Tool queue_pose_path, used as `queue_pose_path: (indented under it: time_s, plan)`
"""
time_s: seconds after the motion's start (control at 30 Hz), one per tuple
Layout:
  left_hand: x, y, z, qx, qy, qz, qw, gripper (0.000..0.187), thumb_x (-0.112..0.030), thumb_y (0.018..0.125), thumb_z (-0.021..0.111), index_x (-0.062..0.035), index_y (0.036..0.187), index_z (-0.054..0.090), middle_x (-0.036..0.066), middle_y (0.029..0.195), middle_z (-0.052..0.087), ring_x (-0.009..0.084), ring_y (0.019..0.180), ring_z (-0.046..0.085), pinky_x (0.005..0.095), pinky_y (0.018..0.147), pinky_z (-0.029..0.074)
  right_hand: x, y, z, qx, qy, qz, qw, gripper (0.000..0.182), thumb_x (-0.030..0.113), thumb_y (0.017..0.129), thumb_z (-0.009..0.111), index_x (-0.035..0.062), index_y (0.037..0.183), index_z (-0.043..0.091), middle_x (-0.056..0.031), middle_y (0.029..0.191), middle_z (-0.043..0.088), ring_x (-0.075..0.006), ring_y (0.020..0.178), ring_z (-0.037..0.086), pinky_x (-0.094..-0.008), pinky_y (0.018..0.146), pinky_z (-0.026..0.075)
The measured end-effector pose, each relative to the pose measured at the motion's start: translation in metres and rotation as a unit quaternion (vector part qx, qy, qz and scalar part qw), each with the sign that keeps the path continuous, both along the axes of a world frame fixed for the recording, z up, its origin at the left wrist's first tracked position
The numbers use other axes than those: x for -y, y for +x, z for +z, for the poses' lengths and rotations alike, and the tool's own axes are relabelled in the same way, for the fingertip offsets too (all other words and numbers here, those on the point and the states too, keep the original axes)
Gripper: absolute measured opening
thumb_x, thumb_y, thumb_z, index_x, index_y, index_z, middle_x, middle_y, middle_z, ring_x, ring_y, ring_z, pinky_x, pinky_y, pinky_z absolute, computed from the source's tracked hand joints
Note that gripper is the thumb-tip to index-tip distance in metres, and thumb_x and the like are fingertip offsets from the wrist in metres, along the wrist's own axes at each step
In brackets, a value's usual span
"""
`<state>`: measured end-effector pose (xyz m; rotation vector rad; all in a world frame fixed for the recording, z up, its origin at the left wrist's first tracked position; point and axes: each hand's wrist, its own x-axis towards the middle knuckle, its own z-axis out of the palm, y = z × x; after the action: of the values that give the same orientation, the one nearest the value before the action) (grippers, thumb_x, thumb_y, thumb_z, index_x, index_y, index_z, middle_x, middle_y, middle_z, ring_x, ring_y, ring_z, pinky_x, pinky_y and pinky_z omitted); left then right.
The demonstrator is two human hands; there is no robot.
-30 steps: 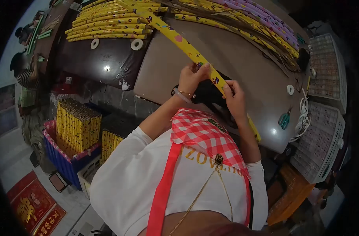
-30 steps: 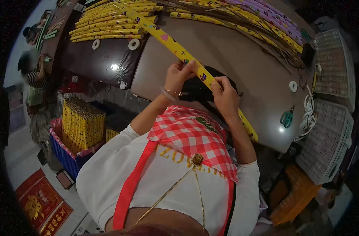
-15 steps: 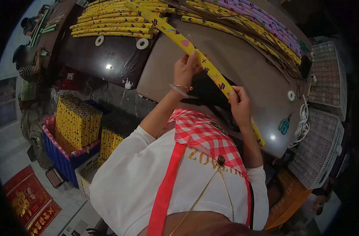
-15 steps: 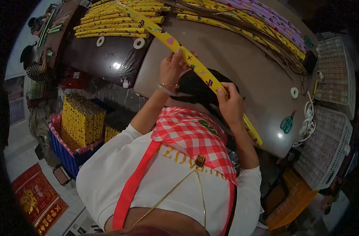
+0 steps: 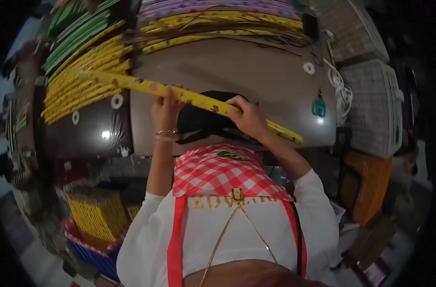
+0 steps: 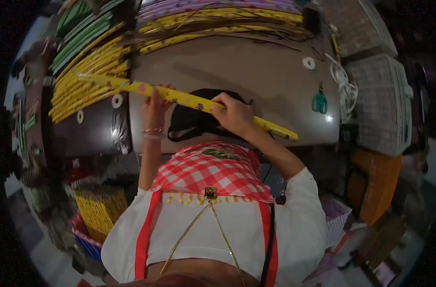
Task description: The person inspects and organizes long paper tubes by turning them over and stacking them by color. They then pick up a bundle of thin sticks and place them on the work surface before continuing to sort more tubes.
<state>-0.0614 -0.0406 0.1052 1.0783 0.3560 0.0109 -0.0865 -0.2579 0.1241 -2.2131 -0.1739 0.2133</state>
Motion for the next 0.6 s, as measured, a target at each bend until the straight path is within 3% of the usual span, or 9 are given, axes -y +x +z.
queue_pose_path:
  time_s: [0.07,0.13,0.2,0.3,0.47,0.6]
  plan:
    - [-0.010,0.005,-0.013,0.019,-0.029,0.007,0.999,0.033,-0.030,0.086,0.051,0.0001,0.101,0.047,0.015,0.100,0.058,0.0228,0.088,0.059,0.0298,0.068,0.051,0.008,-0.002,-0.005,-0.004,0.004,-0.008,1.000,0.022,0.024,0.079,0.055,0.0079,0.095,0.054,-0.0111,0.082,0.061,-0.0274,0.072,0.059,-0.0335,0.064,0.045]
    - [-0.009,0.007,0.004,-0.011,-0.009,0.036,0.999,0.034,-0.029,0.087,0.049,-0.0005,0.104,0.047,0.015,0.100,0.058,0.0235,0.089,0.059,0.0322,0.073,0.050,0.016,-0.003,0.001,0.002,-0.036,-0.032,0.999,0.023,0.025,0.079,0.055,0.0091,0.095,0.055,-0.0098,0.080,0.061,-0.0253,0.072,0.060,-0.0341,0.062,0.045]
    - [-0.017,0.013,-0.007,-0.010,0.044,0.042,0.998,0.035,-0.030,0.089,0.046,0.0003,0.106,0.046,0.015,0.101,0.057,0.0246,0.091,0.058,0.0341,0.077,0.049,0.021,-0.005,-0.004,-0.007,0.001,-0.015,1.000,0.023,0.026,0.078,0.056,0.0099,0.094,0.055,-0.0079,0.078,0.062,-0.0230,0.071,0.060,-0.0339,0.060,0.045]
    - [-0.018,0.015,-0.010,-0.005,0.008,0.020,1.000,0.039,-0.032,0.090,0.041,0.0028,0.107,0.046,0.017,0.104,0.055,0.0258,0.094,0.057,0.0364,0.080,0.048,0.025,-0.007,-0.008,0.040,-0.007,-0.025,0.999,0.022,0.027,0.078,0.055,0.0092,0.091,0.055,-0.0070,0.080,0.062,-0.0226,0.068,0.060,-0.0337,0.060,0.046]
    - [-0.013,0.018,-0.028,-0.001,0.015,-0.016,1.000,0.040,-0.033,0.089,0.044,0.0032,0.107,0.045,0.017,0.105,0.054,0.0266,0.098,0.055,0.0376,0.084,0.046,0.030,-0.009,-0.022,-0.005,-0.011,-0.044,0.999,0.023,0.028,0.077,0.054,0.0088,0.088,0.055,-0.0070,0.081,0.061,-0.0227,0.066,0.059,-0.0351,0.060,0.046]
    - [0.002,0.021,-0.033,-0.049,0.056,-0.062,0.995,0.042,-0.034,0.087,0.047,0.0019,0.110,0.042,0.018,0.106,0.053,0.0278,0.098,0.054,0.0403,0.084,0.046,0.036,-0.013,-0.034,0.026,-0.011,-0.066,0.997,0.023,0.029,0.077,0.054,0.0091,0.087,0.055,-0.0066,0.078,0.060,-0.0235,0.065,0.058,-0.0355,0.061,0.046]
